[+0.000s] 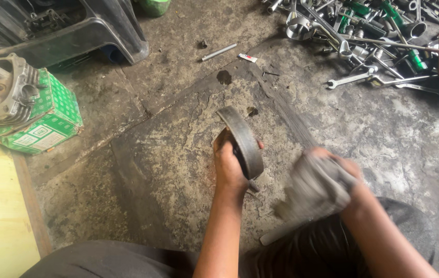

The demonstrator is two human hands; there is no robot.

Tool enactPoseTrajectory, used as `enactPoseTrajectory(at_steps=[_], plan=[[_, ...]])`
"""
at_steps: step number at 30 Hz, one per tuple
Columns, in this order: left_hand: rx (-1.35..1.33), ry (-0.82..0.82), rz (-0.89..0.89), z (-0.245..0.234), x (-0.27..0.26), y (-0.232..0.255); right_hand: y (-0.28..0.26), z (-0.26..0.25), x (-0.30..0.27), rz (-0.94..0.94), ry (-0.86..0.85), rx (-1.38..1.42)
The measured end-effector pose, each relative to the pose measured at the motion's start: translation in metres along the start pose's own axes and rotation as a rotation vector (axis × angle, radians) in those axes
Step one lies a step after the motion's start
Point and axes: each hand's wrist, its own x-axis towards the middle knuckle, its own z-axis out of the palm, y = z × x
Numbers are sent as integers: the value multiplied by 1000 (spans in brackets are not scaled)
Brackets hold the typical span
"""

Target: The person sits on the floor and cleans a curved metal part using a cloth and a small metal file. They wipe the part repeatedly and then use the file to scrape the surface, removing residue.

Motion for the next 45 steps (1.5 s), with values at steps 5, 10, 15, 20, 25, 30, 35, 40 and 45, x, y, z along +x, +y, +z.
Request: enactPoseTrajectory(at_steps=[5,10,15,20,25,30,35,40,45], plan=[[-97,81,0,1,2,21,-13,22,-18,311,496,-513],[-191,139,42,-6,0,32,20,57,40,697,497,-1232],[-142,161,92,-12,-2,42,45,101,62,1014,93,-1679],[-152,213,99,-16,-1,41,45,85,64,1279,98,-1914],[-151,241,49,-13,1,36,59,37,83,848,487,-2041],[-123,112,83,-12,-4,26,96,16,89,675,387,-2175],[-132,174,-16,-7,-7,24,86,2,78,522,487,-2184],[-174,72,53,-10,-2,10,89,11,85,560,457,-2202],[75,211,46,-11,3,3,79,9,90,592,618,-1975]])
